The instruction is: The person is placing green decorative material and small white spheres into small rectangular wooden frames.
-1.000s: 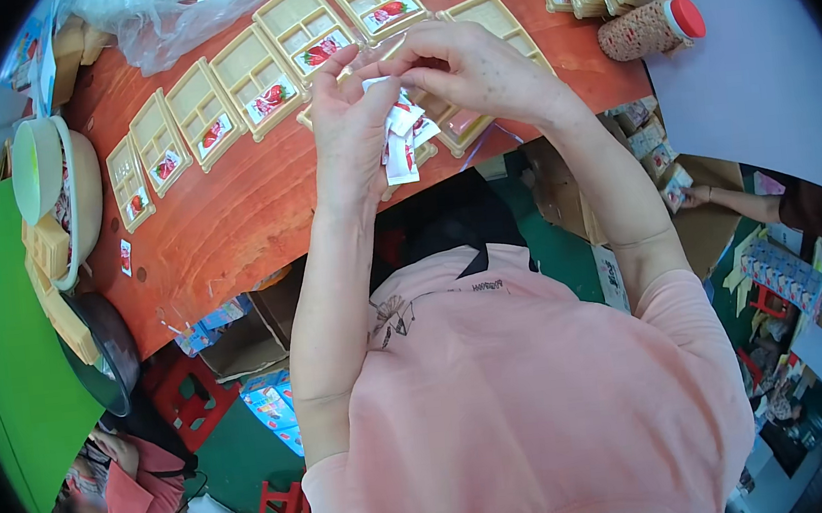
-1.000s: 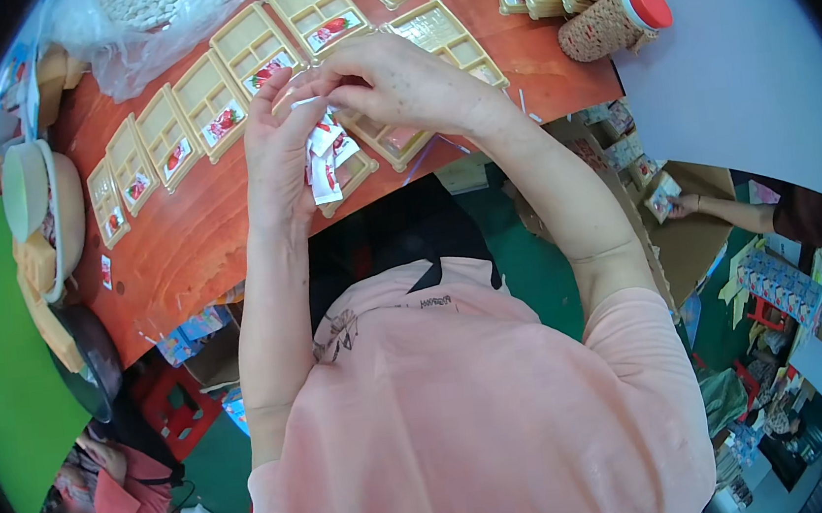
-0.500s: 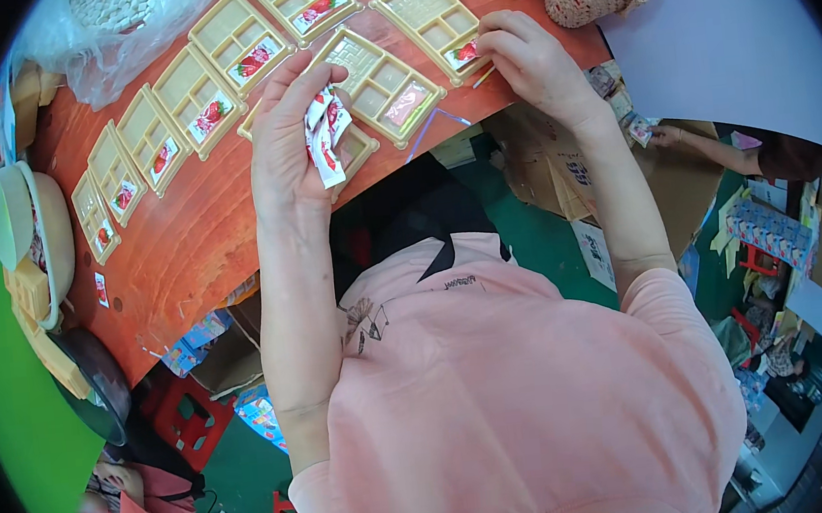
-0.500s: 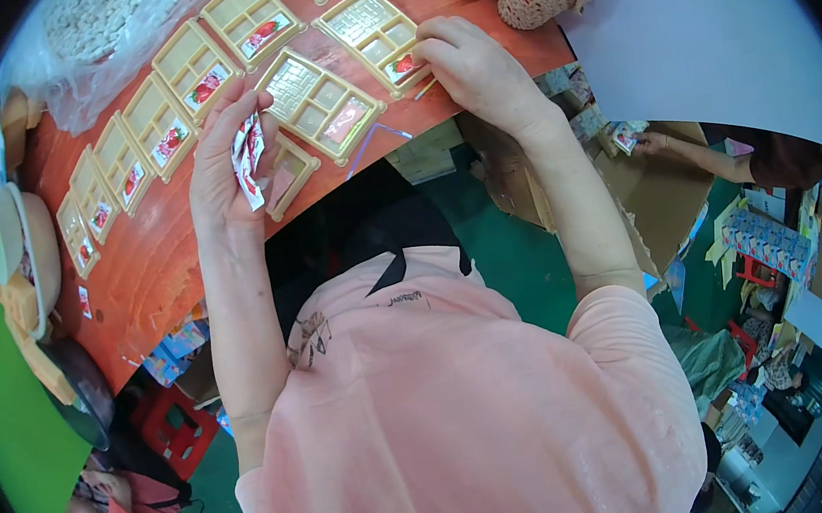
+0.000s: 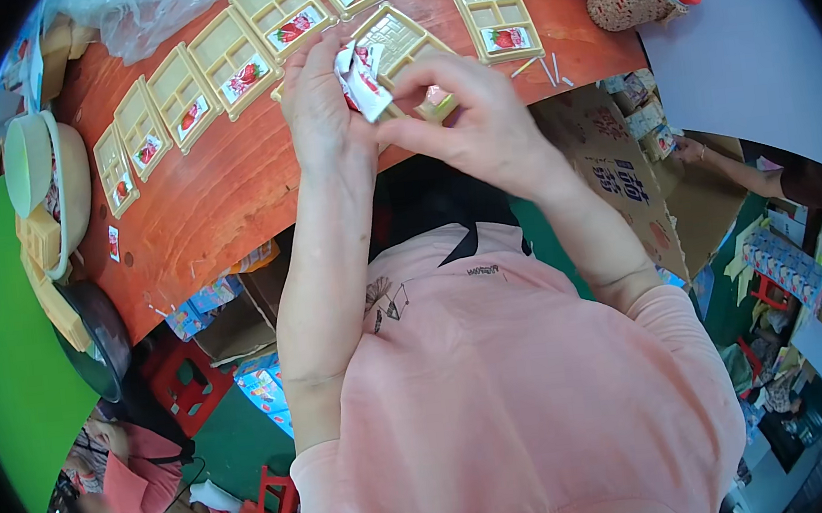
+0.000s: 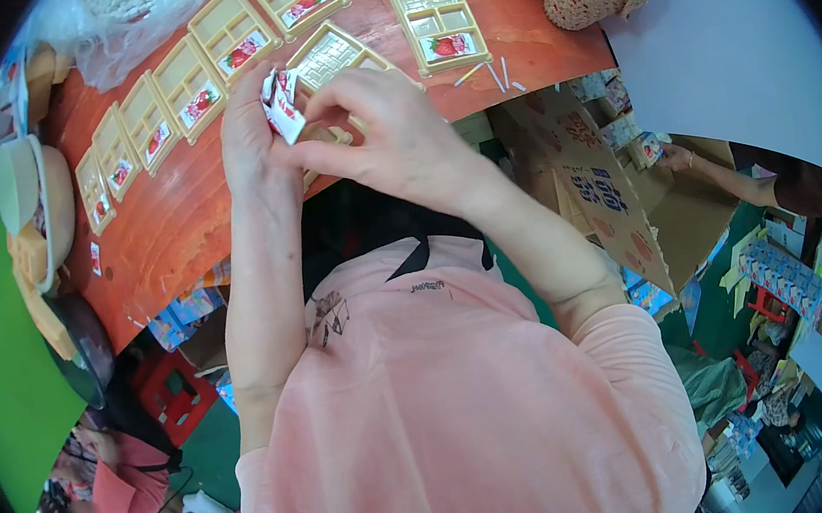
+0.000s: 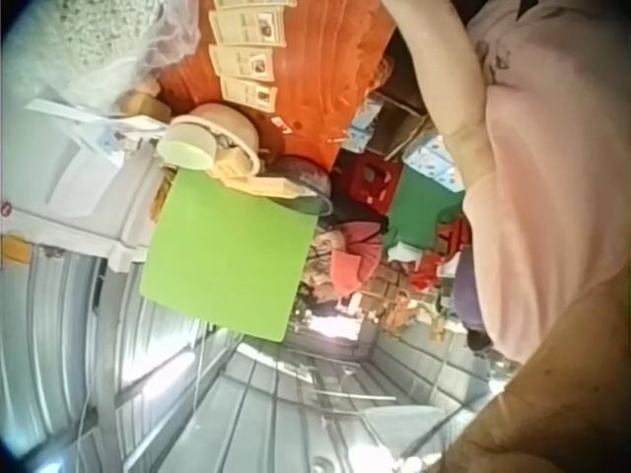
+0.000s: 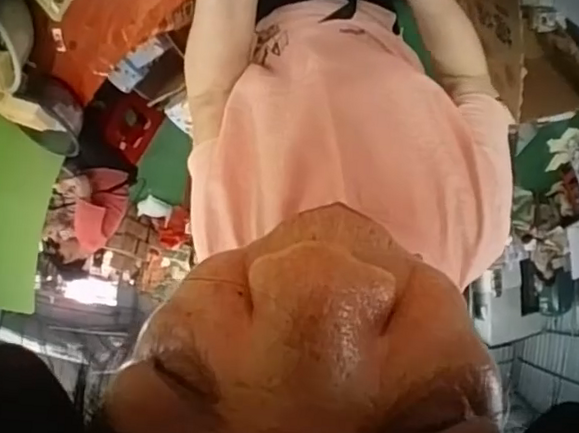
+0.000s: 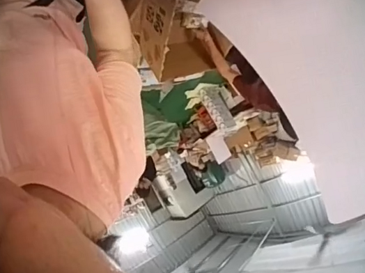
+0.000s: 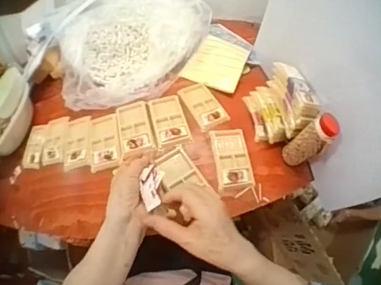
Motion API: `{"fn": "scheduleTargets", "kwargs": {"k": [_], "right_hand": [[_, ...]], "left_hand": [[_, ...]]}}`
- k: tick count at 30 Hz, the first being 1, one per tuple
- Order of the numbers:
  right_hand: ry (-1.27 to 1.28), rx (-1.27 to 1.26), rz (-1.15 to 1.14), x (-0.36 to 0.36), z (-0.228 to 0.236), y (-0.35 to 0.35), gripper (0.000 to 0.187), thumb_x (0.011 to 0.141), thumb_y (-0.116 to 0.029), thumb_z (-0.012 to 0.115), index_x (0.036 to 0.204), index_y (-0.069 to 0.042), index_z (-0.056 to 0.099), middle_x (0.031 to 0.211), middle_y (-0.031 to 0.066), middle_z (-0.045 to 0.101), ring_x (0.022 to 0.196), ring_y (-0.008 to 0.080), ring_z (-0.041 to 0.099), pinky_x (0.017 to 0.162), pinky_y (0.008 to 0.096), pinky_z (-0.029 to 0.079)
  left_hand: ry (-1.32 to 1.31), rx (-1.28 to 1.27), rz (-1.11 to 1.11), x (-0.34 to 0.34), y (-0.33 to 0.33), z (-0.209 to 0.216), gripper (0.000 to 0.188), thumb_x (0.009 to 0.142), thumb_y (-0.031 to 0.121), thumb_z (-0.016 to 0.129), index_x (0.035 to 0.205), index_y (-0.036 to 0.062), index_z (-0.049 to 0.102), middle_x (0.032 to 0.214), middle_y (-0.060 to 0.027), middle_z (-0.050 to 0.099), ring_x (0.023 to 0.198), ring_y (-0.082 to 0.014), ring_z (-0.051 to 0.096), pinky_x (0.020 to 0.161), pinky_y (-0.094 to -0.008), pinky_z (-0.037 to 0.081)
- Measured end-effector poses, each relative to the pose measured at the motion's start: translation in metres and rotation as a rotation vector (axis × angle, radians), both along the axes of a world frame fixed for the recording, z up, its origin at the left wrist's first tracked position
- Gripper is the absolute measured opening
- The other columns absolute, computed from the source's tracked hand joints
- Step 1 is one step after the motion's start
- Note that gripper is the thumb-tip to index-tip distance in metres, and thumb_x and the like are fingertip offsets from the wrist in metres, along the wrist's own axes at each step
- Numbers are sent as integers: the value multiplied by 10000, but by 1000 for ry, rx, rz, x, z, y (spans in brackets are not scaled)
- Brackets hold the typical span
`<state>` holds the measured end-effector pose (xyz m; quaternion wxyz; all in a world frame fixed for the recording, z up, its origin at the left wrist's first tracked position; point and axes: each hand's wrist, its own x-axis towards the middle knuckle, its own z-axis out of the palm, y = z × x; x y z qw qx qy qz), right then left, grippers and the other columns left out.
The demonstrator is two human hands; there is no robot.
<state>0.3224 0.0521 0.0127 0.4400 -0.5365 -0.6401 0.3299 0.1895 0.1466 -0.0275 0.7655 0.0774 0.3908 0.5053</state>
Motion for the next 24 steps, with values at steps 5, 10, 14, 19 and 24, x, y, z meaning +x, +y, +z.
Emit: {"fn": "scheduleTargets", "kwargs": {"k": [5, 10, 14, 19, 24], "right_hand": [[218, -116, -89, -28, -11, 7, 143, 905, -88, 731, 930, -11, 613, 960, 38, 644, 871, 102, 596, 771, 261, 485], [-46, 105, 73, 23, -12, 12, 123, 908, 1, 648, 866, -18, 535, 1009, 81, 628, 918, 152, 611, 806, 274, 491], [-331, 140, 160, 59, -25, 9, 82, 904, 31, 629, 963, -26, 618, 1032, 112, 650, 919, 223, 641, 818, 319, 518], [-648, 375, 279, 73, -36, 12, 252, 841, 38, 660, 1075, -52, 686, 1052, 100, 668, 948, 282, 660, 826, 364, 538], [-876, 437, 254, 73, -42, 9, 285, 787, -23, 676, 1067, -72, 698, 1099, 92, 657, 1061, 286, 636, 881, 387, 524]], "left_hand": [[254, 162, 242, -13, -4, 7, 268, 922, 37, 674, 1143, 15, 525, 916, -80, 640, 769, -155, 662, 589, -302, 554], [210, 179, 212, -50, 0, 4, 216, 931, 53, 676, 1111, 57, 556, 890, -57, 645, 644, -115, 627, 390, -225, 397], [275, 168, 141, -72, -17, 5, 183, 942, 65, 679, 1098, 50, 585, 869, -50, 655, 643, -97, 628, 385, -212, 394], [396, 155, -59, -81, -51, 1, 152, 952, 61, 673, 1079, 24, 598, 844, -68, 676, 618, -86, 634, 426, -198, 440], [540, 188, -295, -81, -76, 10, 174, 951, 103, 700, 1084, 26, 618, 831, -58, 696, 634, -70, 642, 456, -180, 448]]}}
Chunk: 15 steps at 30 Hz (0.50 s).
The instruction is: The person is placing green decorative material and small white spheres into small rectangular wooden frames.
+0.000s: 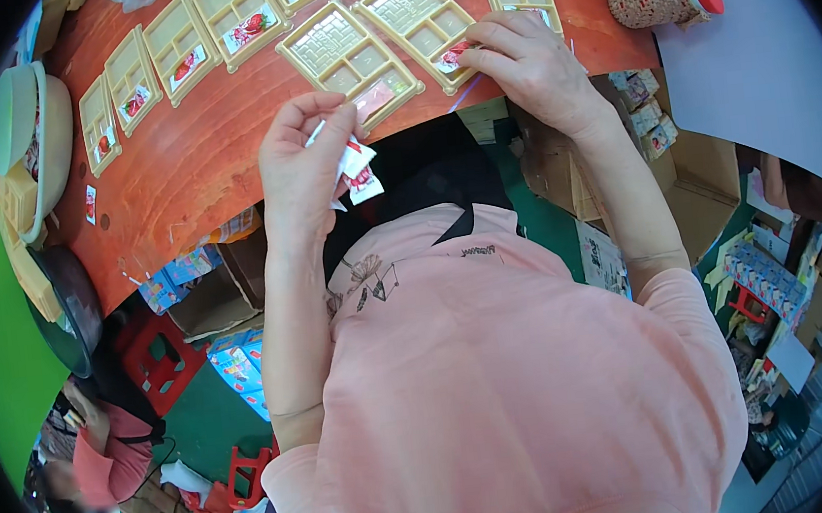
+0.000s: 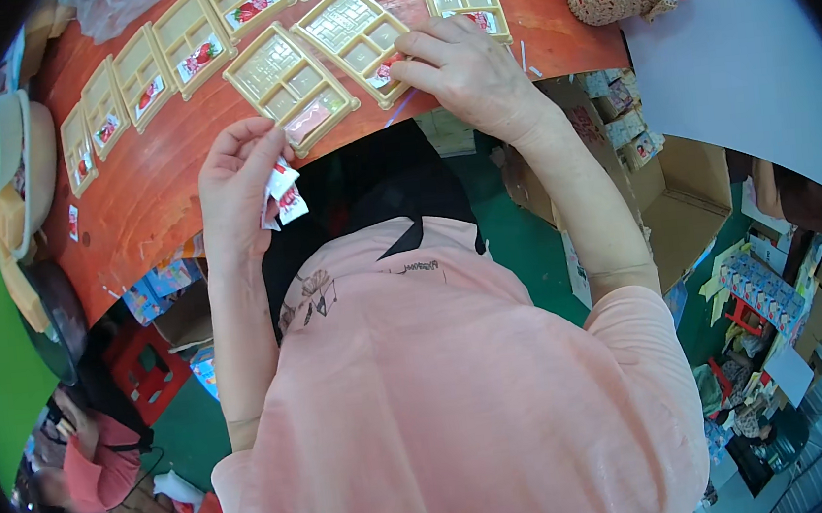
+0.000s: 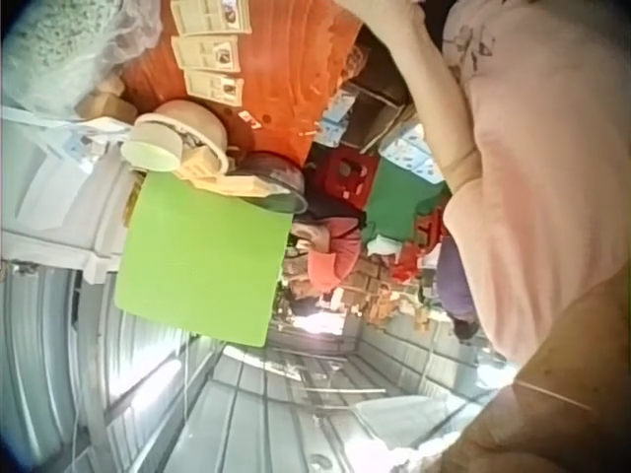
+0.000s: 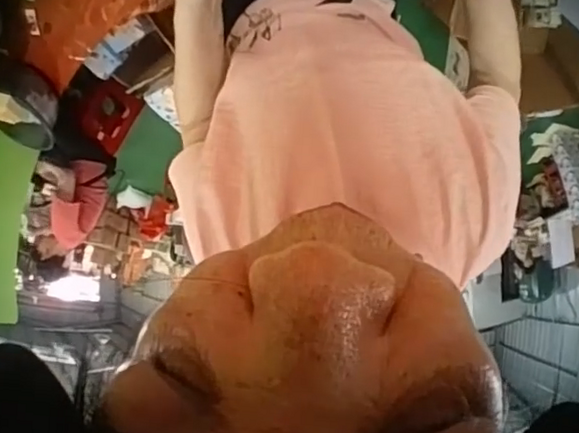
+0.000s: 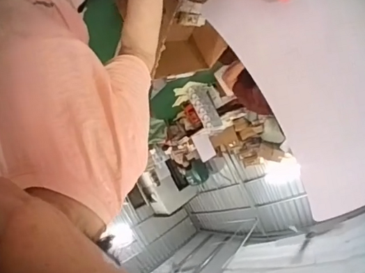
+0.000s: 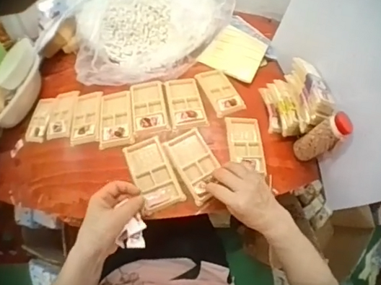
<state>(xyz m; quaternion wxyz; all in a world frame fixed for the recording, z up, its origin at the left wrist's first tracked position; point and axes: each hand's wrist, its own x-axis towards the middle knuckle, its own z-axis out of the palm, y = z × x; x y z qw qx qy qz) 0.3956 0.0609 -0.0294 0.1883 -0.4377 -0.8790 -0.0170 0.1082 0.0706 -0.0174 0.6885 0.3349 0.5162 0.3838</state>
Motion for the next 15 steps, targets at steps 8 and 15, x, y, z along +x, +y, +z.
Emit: {"fn": "scheduleTargets", "kwargs": {"k": [8, 15], "right_hand": [[-41, 31, -98, -15, 4, -11, 280, 797, -13, 650, 1067, -69, 697, 1169, 107, 630, 1130, 291, 601, 977, 428, 455], [-23, 63, -137, -30, -7, -15, 314, 783, 19, 665, 1082, -69, 698, 1162, 89, 637, 1088, 281, 610, 976, 429, 445]], "left_hand": [[-82, -63, 82, -12, 0, -7, 161, 955, 99, 693, 1070, 9, 625, 832, -75, 689, 588, -80, 634, 404, -180, 426], [-319, -210, 262, -16, 7, -14, 147, 965, 109, 676, 1068, 21, 620, 822, -89, 680, 598, -132, 667, 357, -205, 422]]}}
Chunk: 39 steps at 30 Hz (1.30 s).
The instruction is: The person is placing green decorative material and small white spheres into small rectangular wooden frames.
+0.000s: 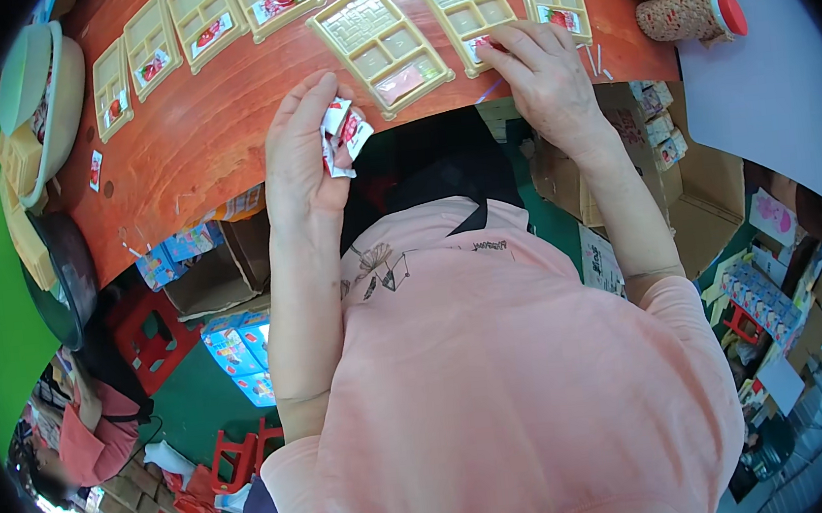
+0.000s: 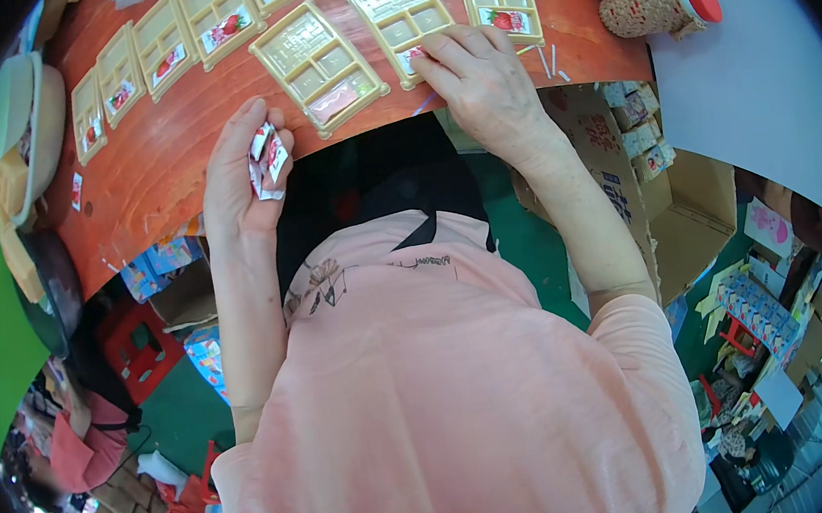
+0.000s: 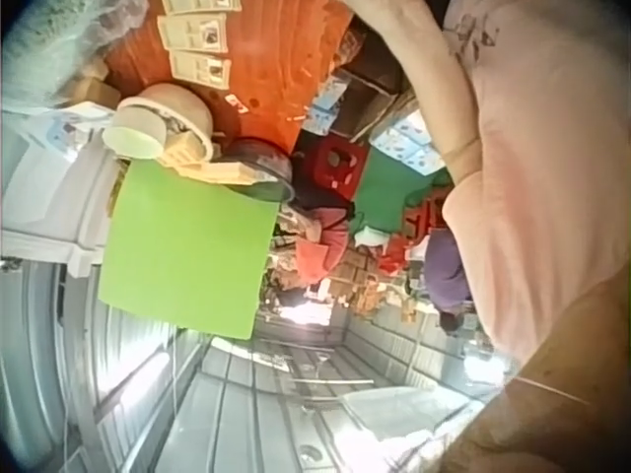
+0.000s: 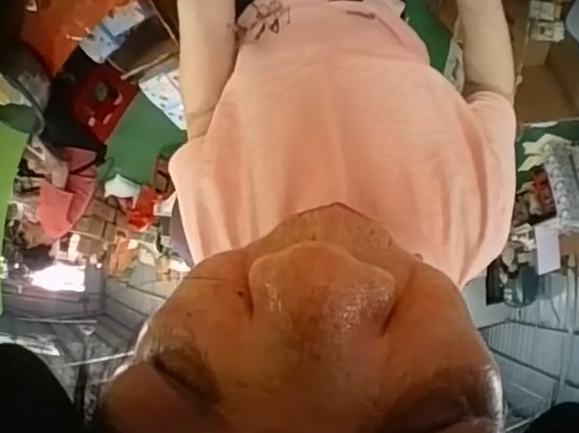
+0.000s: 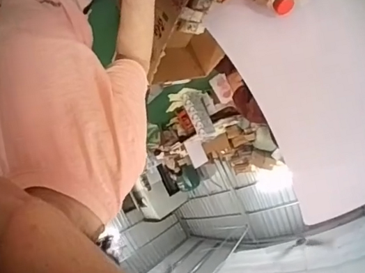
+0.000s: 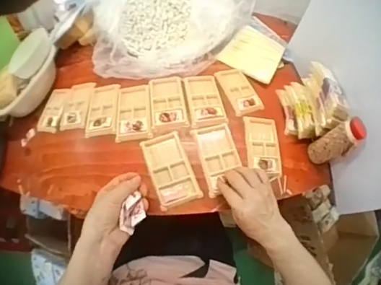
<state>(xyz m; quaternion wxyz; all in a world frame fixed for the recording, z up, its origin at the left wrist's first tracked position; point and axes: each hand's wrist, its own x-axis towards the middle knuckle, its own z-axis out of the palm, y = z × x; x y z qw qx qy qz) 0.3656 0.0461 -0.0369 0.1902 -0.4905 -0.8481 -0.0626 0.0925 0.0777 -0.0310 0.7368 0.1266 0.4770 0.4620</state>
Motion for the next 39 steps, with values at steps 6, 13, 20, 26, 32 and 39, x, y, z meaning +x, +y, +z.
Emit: {"fn": "scheduleTargets", "kwargs": {"k": [6, 13, 20, 26, 32, 39], "right_hand": [[462, -143, 54, -39, 20, -4, 280, 849, -32, 710, 1129, -50, 692, 1154, 107, 644, 1077, 273, 619, 918, 366, 481], [1132, -992, -133, -102, 36, -3, 267, 925, -137, 746, 1145, -7, 667, 1006, 16, 694, 906, 84, 648, 830, 248, 532], [1000, -956, -133, -88, 33, 7, 144, 956, -80, 667, 1067, 10, 686, 969, 9, 695, 905, 57, 628, 813, 233, 517], [564, -840, -52, -46, 40, 36, 153, 971, -120, 633, 1039, 10, 677, 935, 62, 673, 857, 138, 624, 769, 287, 497], [275, -346, -47, -57, 23, 36, 133, 923, -123, 686, 1025, -38, 686, 995, 117, 646, 939, 300, 639, 794, 371, 510], [299, -270, 72, -88, 9, 26, 96, 895, -65, 685, 970, -9, 668, 960, 129, 618, 923, 343, 611, 807, 419, 491]], "left_hand": [[-107, -29, 42, -3, 2, -6, 154, 973, 120, 668, 1080, 32, 601, 832, -76, 675, 576, -118, 629, 369, -211, 411], [116, 247, 165, 24, -3, 8, 197, 981, 141, 673, 1090, 32, 551, 824, -48, 660, 584, -78, 605, 379, -203, 400], [241, 216, 228, 18, -3, -4, 245, 969, 138, 690, 1103, 39, 510, 795, -52, 651, 578, -95, 623, 368, -220, 404], [222, 174, 191, -13, 1, -9, 262, 965, 141, 693, 1099, 53, 487, 748, -82, 635, 479, -160, 607, 342, -234, 394], [169, 192, 162, -21, 3, -12, 254, 967, 145, 690, 1091, 45, 493, 751, -85, 637, 471, -167, 607, 340, -239, 410], [88, 133, 195, -27, -3, -10, 205, 965, 146, 685, 1073, 48, 541, 733, -69, 627, 465, -155, 603, 341, -256, 435]]}}
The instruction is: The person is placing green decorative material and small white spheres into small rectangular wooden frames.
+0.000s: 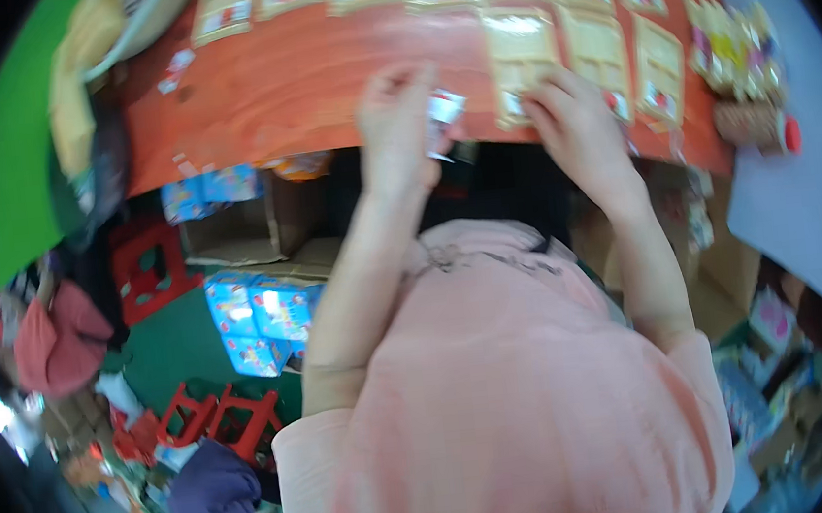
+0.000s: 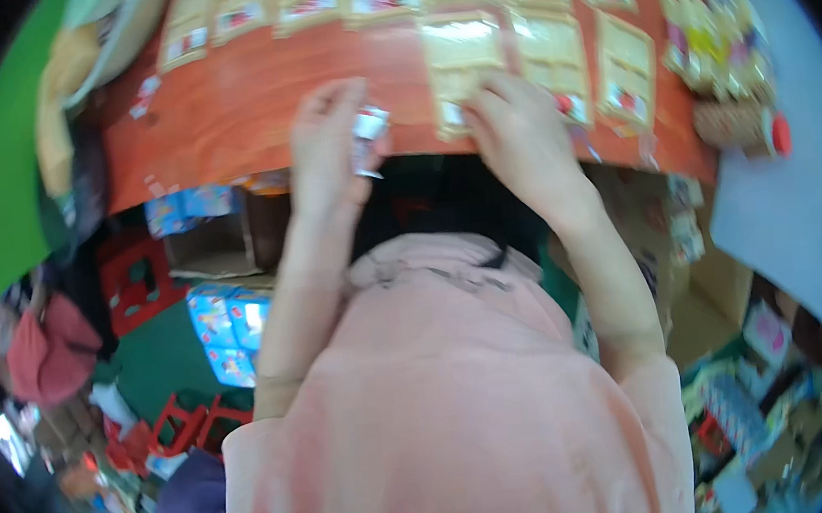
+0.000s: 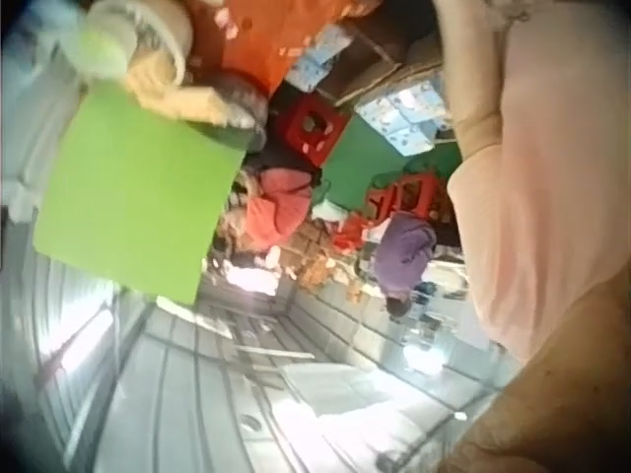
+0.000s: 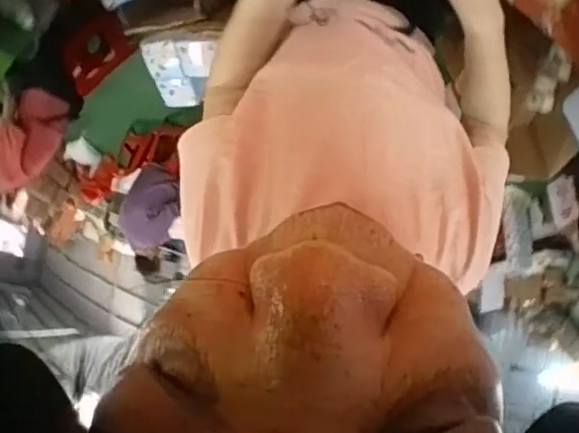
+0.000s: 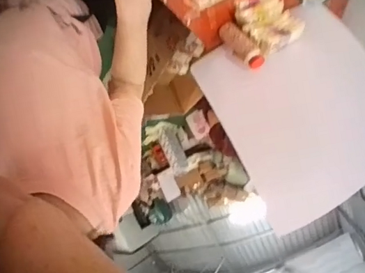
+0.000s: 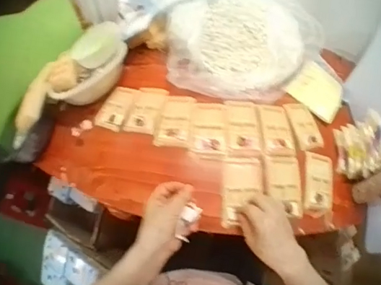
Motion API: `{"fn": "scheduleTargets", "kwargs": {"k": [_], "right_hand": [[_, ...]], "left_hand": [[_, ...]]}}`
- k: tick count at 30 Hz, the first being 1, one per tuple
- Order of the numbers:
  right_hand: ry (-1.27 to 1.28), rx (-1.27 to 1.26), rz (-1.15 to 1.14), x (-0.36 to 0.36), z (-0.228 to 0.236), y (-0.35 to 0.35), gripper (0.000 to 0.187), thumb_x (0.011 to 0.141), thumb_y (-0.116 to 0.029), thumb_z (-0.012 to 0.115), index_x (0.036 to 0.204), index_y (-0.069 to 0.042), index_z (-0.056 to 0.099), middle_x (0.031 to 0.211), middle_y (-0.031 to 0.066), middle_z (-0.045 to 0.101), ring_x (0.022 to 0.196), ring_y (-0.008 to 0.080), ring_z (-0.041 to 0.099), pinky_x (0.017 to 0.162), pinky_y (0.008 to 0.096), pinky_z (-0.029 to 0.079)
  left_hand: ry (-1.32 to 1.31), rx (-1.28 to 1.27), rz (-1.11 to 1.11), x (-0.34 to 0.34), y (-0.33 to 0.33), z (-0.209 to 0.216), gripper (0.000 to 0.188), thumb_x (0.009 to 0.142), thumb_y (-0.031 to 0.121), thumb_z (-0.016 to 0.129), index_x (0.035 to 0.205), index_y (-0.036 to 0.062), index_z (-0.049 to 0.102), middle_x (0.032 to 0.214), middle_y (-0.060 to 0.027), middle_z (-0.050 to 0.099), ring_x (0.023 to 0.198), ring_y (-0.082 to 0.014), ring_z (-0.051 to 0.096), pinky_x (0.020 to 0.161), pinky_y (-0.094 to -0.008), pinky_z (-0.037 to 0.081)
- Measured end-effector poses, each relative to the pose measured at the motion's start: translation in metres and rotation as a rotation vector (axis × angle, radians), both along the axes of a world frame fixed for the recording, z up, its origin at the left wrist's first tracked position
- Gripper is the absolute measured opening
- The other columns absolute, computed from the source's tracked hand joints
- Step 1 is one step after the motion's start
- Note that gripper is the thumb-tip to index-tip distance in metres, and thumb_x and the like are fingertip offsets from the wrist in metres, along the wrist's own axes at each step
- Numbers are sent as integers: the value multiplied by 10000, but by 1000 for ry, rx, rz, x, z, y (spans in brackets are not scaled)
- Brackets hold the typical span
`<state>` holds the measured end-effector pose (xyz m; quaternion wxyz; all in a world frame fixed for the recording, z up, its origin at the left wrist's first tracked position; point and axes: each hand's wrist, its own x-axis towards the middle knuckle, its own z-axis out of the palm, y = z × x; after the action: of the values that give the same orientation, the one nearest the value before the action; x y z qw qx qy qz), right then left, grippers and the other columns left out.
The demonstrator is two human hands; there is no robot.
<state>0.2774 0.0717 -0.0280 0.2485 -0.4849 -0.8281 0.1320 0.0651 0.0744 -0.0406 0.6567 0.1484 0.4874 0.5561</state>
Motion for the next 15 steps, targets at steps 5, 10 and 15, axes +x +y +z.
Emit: {"fn": "scheduleTargets", "kwargs": {"k": [5, 10, 15], "right_hand": [[-12, 34, -84, -5, 12, -4, 94, 901, -31, 681, 987, 0, 661, 971, 140, 624, 906, 337, 612, 808, 408, 490], [122, 101, -136, -15, 26, -16, 94, 903, -1, 677, 995, -4, 655, 949, 146, 628, 889, 311, 617, 800, 395, 484], [188, 3, 129, -55, 28, -19, 152, 858, 33, 682, 999, -16, 656, 907, 144, 639, 838, 328, 606, 756, 404, 475]], "left_hand": [[101, 18, 85, -54, 10, 7, 177, 933, 153, 727, 1033, 82, 599, 712, -37, 624, 482, -129, 606, 337, -260, 427], [1461, 255, 276, -206, 66, 9, 304, 922, 159, 703, 1160, -23, 657, 811, -134, 708, 661, -203, 695, 579, -320, 547], [1858, -126, -182, -281, 115, 3, 291, 962, 266, 598, 1097, 22, 681, 1048, -238, 715, 1007, -414, 687, 874, -505, 544]]}}
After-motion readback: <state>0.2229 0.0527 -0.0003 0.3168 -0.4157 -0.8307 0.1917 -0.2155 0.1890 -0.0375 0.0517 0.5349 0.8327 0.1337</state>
